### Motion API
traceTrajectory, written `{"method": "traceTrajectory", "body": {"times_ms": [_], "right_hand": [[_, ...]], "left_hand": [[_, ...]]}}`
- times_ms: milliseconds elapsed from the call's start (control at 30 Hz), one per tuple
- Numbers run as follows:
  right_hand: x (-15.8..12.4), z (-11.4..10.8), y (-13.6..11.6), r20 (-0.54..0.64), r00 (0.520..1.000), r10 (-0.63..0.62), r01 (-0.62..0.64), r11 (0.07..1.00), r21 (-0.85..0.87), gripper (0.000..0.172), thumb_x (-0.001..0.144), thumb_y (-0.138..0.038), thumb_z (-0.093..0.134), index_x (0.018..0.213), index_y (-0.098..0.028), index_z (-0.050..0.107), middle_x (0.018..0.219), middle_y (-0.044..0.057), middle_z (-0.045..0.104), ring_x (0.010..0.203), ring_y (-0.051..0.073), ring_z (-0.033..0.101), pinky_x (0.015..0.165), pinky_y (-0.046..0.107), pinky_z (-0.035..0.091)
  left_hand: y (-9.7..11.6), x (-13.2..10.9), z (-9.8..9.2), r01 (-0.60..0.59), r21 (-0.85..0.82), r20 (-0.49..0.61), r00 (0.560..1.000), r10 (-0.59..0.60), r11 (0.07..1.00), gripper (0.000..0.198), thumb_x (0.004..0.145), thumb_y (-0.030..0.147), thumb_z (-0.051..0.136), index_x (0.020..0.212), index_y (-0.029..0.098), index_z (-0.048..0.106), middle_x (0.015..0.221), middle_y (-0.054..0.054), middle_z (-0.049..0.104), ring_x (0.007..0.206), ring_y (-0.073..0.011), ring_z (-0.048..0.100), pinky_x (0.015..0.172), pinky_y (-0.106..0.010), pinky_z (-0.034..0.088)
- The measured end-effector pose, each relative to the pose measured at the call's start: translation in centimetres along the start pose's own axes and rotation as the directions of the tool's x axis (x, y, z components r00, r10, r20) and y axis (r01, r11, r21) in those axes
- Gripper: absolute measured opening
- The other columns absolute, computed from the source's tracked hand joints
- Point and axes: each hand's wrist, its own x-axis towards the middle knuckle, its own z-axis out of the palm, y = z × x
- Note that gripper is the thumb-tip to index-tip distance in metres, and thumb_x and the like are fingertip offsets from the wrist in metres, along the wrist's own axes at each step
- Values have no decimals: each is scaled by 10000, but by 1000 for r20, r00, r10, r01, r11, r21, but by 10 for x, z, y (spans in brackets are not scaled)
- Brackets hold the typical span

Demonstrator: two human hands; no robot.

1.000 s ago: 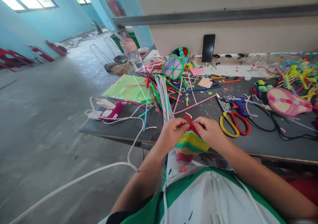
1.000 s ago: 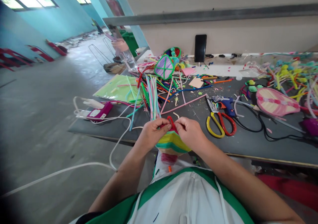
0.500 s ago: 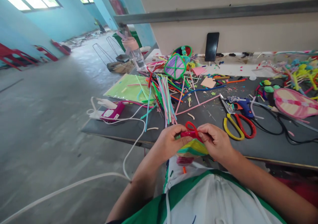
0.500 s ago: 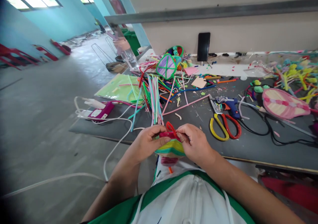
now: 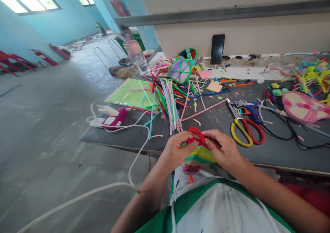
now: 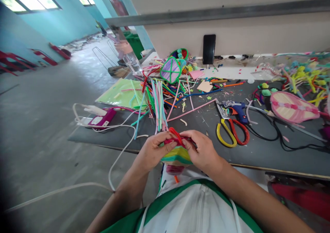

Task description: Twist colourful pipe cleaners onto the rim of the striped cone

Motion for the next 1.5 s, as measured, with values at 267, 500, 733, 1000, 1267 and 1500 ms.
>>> {"method": "traceTrajectory", "body": {"times_ms": [267,500,733,1000,1267,1500], "right_hand": [[-4,1,1,26,959,-282,278,923,-266,205,846,-80,463,981,-205,555,909,49,697,839,166,628,978,450,390],[-5,3,6,18,973,-229,229,961,-156,191,846,-147,524,1006,-229,589,904,37,706,843,175,646,975,452,416],[-8,6,13,-39,995,-94,94,995,-24,148,863,-200,542,960,-236,649,855,46,719,818,175,679,720,301,535],[11,-23,3,52,999,-18,20,1000,-21,123,849,-221,554,861,-205,675,774,31,712,692,149,660,619,247,508],[46,-81,-2,59,973,223,-224,975,6,136,769,-291,616,767,-185,701,647,-5,659,570,118,557,500,213,396],[50,-87,-4,80,970,231,-232,973,-1,141,759,-292,612,720,-177,683,614,-10,640,538,106,511,481,208,366]], "left_hand": [[-9,-1,2,107,-125,21,994,-106,986,194,817,322,612,808,133,655,790,-31,608,744,-135,542,683,-220,430],[-10,-2,3,141,-156,-12,989,-145,978,202,800,332,627,786,133,656,715,-8,581,669,-112,499,626,-203,400],[-8,-2,4,155,-195,-16,987,-161,969,201,785,334,642,784,134,661,733,-13,585,671,-111,499,617,-204,396],[-3,11,4,260,-463,113,965,-235,847,312,763,410,672,894,127,679,769,-30,660,672,-119,581,630,-216,446],[15,43,13,237,-631,103,969,-223,739,423,754,513,650,941,134,661,795,-58,690,679,-137,631,642,-243,494],[29,55,27,156,-659,95,988,-125,736,343,703,444,722,839,138,646,707,-14,671,629,-115,614,640,-237,481]]}}
